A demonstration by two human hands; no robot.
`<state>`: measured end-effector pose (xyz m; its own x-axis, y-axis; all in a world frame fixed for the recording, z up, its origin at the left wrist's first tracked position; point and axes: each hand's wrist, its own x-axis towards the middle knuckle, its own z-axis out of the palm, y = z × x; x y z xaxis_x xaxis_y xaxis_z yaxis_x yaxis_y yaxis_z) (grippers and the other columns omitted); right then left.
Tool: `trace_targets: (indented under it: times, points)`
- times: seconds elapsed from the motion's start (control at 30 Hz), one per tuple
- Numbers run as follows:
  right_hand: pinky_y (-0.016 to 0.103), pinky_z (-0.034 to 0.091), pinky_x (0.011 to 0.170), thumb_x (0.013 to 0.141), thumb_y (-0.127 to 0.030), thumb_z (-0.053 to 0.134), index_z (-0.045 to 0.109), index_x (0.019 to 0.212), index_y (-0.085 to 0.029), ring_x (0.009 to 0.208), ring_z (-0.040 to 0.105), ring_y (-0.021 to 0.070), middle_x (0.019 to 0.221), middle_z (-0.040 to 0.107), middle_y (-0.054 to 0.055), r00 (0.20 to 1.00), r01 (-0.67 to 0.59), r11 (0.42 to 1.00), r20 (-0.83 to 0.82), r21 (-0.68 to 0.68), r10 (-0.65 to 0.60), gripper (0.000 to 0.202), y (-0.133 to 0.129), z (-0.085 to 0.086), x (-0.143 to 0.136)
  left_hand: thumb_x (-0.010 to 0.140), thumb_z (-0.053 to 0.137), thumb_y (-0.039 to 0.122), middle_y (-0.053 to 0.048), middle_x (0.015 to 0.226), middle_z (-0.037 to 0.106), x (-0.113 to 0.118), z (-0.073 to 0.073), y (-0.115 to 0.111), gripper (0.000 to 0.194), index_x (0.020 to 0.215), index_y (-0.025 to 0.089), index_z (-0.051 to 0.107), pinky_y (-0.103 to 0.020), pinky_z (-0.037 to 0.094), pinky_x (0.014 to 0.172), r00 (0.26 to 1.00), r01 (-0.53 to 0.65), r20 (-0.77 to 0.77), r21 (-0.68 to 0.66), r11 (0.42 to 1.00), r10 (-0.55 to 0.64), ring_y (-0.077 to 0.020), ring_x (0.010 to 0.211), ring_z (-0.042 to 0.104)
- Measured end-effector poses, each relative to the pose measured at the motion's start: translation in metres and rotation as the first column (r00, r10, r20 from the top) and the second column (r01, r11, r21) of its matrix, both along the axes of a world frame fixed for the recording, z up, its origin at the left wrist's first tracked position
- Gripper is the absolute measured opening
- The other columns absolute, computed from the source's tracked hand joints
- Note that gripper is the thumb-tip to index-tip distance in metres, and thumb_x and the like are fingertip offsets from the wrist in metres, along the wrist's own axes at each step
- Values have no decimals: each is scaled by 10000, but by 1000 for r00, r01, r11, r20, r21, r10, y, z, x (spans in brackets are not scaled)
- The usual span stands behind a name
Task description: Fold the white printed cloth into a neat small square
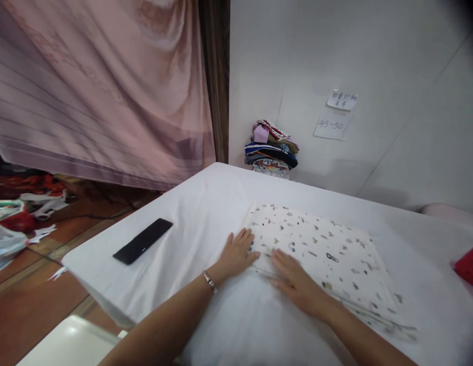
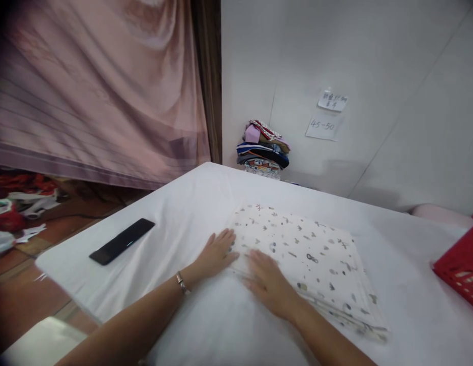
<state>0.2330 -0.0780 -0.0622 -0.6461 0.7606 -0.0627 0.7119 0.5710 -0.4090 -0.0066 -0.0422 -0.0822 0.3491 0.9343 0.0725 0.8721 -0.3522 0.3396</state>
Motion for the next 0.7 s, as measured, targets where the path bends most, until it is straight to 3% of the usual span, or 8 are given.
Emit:
trace_targets:
  times: [0.1,0.17,0.33,0.4,0.53,0.7]
  points:
    - [470,110,1149,937,-554,219,98,1483,-293,1415,60,219,1545,74,-6,983,181,979,-3,98,-181,618,22,5,28,887,356,552,-100,1507,257,-6,2,5,591,1386,235,356,-553,145,1107,1000,9,10,-88,996,-8,-266,1403,166]
    - [490,102,1141,924,-586,203,142,1483,-268,1414,50,243,1545,86,20,957,274,950,53,150,-284,646,35,-3,46,890,345,556,-82,1494,296,-4,11,13,534,1333,268,420,-562,178,1092,1000,2,8,-119,993,-1,-267,1392,204]
    - [507,107,1126,907,-626,194,288,1448,-237,1410,88,256,1533,158,61,924,308,931,171,197,-342,673,49,-34,62,890,348,553,-94,1512,248,20,33,53,556,1337,231,420,-535,131,1115,998,-45,-41,51,998,48,-280,1400,168]
    - [508,109,1123,911,-617,198,299,1444,-238,1410,91,253,1531,164,63,924,311,928,163,206,-346,662,49,-37,59,892,343,542,-89,1522,219,30,30,69,568,1356,219,401,-528,107,1122,997,-17,-68,88,996,23,-275,1407,143]
    - [484,95,1130,906,-622,210,313,1440,-218,1413,75,244,1533,154,66,930,324,940,149,105,-337,677,45,-21,56,883,316,567,-79,1525,207,35,9,86,608,1382,223,365,-550,124,1106,993,-58,-107,-4,998,57,-274,1409,134]
    - [477,77,1131,911,-602,248,313,1436,-251,1414,96,219,1531,169,51,953,282,959,122,-25,-277,635,27,-1,88,879,275,589,-50,1529,198,28,-1,90,634,1397,229,344,-533,144,1107,991,-57,-120,-7,998,56,-253,1413,118]
